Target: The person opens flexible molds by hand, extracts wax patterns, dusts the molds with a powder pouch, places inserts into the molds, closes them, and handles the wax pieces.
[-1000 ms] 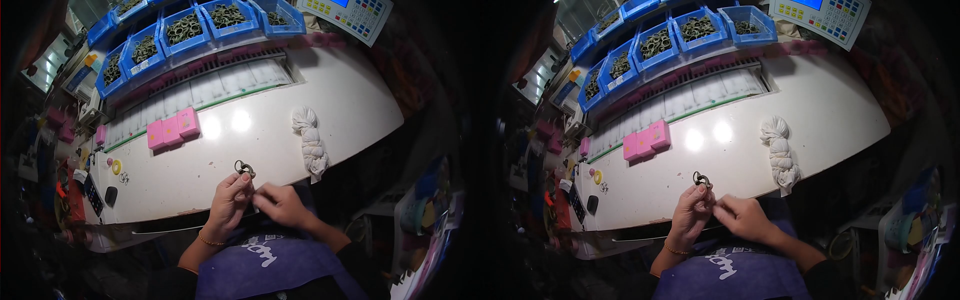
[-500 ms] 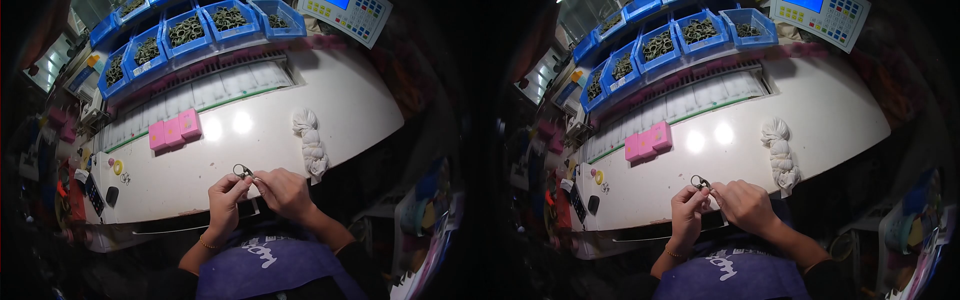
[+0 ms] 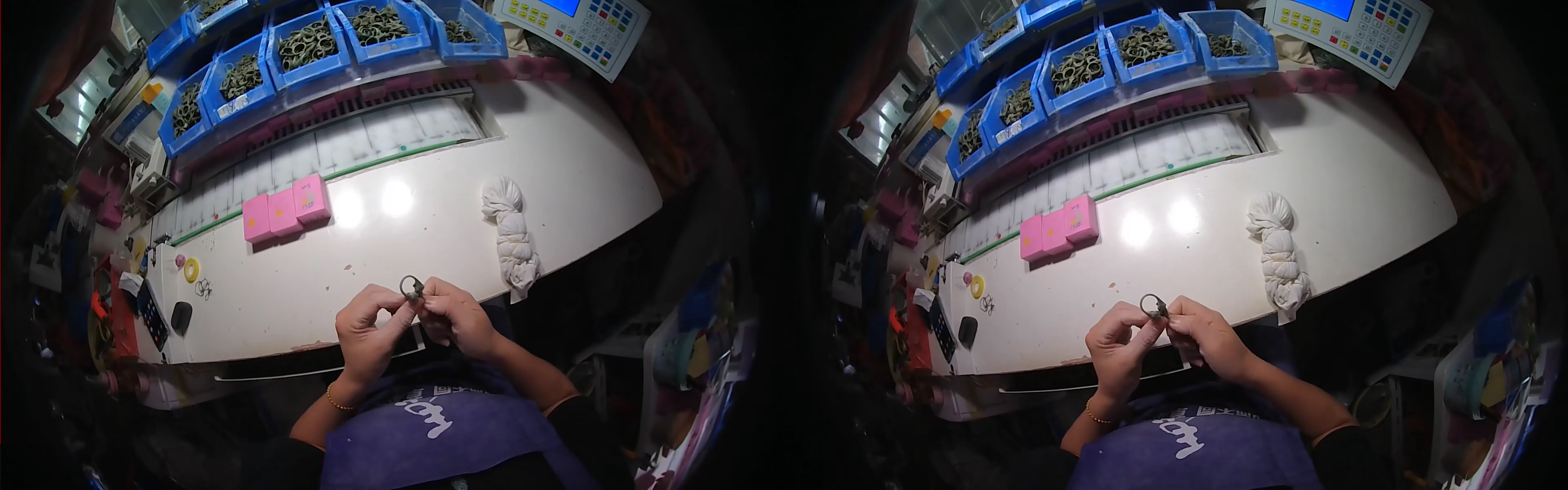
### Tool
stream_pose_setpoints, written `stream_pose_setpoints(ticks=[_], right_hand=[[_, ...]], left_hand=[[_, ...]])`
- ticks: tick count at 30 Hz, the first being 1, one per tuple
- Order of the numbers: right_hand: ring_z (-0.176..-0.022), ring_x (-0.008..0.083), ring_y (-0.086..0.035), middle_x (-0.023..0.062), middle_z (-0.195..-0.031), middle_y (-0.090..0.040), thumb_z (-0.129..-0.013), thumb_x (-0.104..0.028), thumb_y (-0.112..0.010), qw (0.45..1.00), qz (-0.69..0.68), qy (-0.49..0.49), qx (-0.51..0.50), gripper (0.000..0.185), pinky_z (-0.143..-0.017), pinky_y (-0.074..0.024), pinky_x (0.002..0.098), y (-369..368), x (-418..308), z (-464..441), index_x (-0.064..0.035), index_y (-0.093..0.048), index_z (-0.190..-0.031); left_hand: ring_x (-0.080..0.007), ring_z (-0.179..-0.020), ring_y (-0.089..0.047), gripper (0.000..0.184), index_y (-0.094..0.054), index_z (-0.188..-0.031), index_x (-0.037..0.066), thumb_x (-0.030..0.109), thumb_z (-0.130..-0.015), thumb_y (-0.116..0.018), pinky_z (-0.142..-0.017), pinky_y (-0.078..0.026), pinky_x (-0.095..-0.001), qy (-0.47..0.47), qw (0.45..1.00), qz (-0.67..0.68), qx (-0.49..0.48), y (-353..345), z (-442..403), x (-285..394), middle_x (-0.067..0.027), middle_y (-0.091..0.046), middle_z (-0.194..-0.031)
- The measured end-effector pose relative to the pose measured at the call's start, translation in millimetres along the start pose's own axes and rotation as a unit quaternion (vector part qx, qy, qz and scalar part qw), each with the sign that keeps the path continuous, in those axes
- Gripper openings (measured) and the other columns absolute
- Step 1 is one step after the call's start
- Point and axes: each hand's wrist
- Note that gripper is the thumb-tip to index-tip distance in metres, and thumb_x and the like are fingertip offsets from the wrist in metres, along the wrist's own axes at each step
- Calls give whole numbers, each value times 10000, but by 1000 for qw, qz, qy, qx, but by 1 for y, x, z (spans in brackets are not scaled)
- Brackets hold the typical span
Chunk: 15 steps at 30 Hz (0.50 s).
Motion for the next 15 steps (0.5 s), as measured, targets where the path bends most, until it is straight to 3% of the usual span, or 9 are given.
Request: stream_pose_setpoints(ticks=[2,5,8,13,15], right_hand=[[-473,53,-346,-49,-606,-392,-1010,-277,-438,976,-166,-132,-43,243,-428,-319,212,4,-5,-2,-100,-497,-854],[-429,47,-294,-49,-575,-364,-966,-276,-448,943,-255,-189,-94,232,-379,-271,212,12,0,-5,-110,-472,-805],[-400,49,-255,-52,-550,-343,-920,-250,-444,919,-294,-216,-151,199,-348,-224,216,18,2,-6,-120,-466,-771],[-387,51,-229,-55,-531,-326,-906,-237,-439,908,-301,-246,-155,203,-337,-202,217,19,4,-3,-128,-449,-735],[-389,52,-233,-55,-532,-327,-907,-238,-437,904,-305,-250,-164,207,-338,-205,216,19,6,-2,-128,-445,-732]], left_hand=[[-117,-788,-621,94,-694,-897,-26,-92,-835,-722,-703,-477,-240,-21,1000,-12,-12,2,-1,1,-78,-666,-861],[-131,-780,-627,133,-711,-913,-27,-104,-807,-731,-696,-482,-243,-67,996,-32,-43,5,-4,1,-93,-672,-858],[-140,-754,-627,176,-733,-930,-22,-107,-777,-746,-663,-484,-245,-92,992,-39,-82,10,-7,3,-100,-673,-843],[-142,-696,-631,272,-761,-1011,16,-78,-756,-775,-601,-497,-249,-126,981,-66,-133,18,-12,4,-82,-677,-834],[-144,-685,-629,270,-765,-1009,24,-73,-757,-777,-590,-494,-246,-188,966,-112,-137,19,-14,4,-84,-673,-829]])
Point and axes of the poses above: each hand's wrist, its own z-axis away from the middle knuckle, its own y-axis out of the back of the hand, x = y × z
